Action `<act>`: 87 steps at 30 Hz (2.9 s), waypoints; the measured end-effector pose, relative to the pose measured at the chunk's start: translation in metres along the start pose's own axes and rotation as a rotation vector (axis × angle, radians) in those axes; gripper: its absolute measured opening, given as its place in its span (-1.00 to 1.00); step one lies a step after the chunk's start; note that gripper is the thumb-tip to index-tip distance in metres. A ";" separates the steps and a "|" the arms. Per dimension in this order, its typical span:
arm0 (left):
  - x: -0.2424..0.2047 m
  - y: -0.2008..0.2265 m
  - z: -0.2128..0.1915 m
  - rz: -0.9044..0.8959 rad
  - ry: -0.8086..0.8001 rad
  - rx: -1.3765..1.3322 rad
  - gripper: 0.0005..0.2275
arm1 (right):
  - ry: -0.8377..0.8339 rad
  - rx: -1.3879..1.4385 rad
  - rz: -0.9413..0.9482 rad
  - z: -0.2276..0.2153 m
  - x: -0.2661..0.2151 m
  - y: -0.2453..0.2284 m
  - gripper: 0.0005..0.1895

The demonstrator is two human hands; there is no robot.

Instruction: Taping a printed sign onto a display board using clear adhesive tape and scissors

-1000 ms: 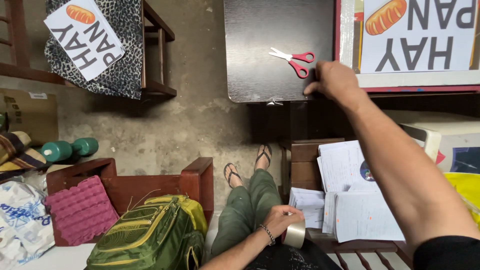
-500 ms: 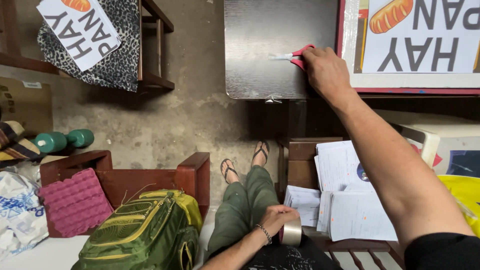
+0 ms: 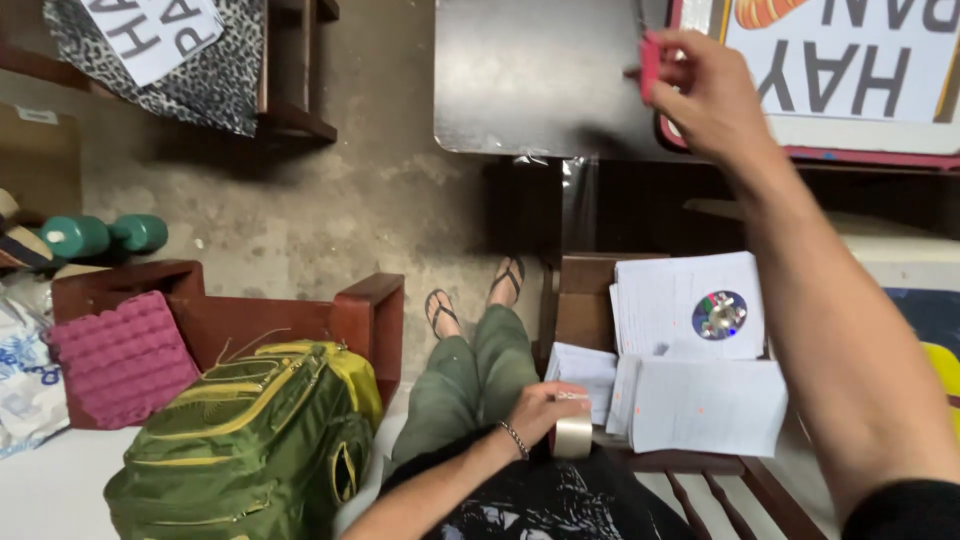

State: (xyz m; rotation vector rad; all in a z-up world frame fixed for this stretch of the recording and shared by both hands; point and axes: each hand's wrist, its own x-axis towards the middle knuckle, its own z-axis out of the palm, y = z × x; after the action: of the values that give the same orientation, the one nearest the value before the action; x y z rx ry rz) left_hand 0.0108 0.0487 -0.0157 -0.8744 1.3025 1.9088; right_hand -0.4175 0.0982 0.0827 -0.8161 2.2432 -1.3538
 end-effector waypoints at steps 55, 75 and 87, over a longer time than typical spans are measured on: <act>0.009 -0.074 -0.012 -0.099 0.225 0.073 -0.74 | -1.265 0.240 1.071 0.079 -0.325 0.075 -0.21; -0.015 0.123 -0.118 0.237 0.332 0.263 -0.85 | 0.068 0.513 0.469 0.229 -0.279 -0.023 -0.51; -0.019 0.242 -0.208 0.630 0.213 0.287 -0.92 | 0.343 0.626 0.352 0.217 -0.191 -0.097 -0.57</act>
State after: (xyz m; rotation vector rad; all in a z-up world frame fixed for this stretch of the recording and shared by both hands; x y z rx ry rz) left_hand -0.1420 -0.2205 0.0635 -0.5656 2.1114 2.0328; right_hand -0.1168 0.0457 0.0768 0.0264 1.8650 -1.9499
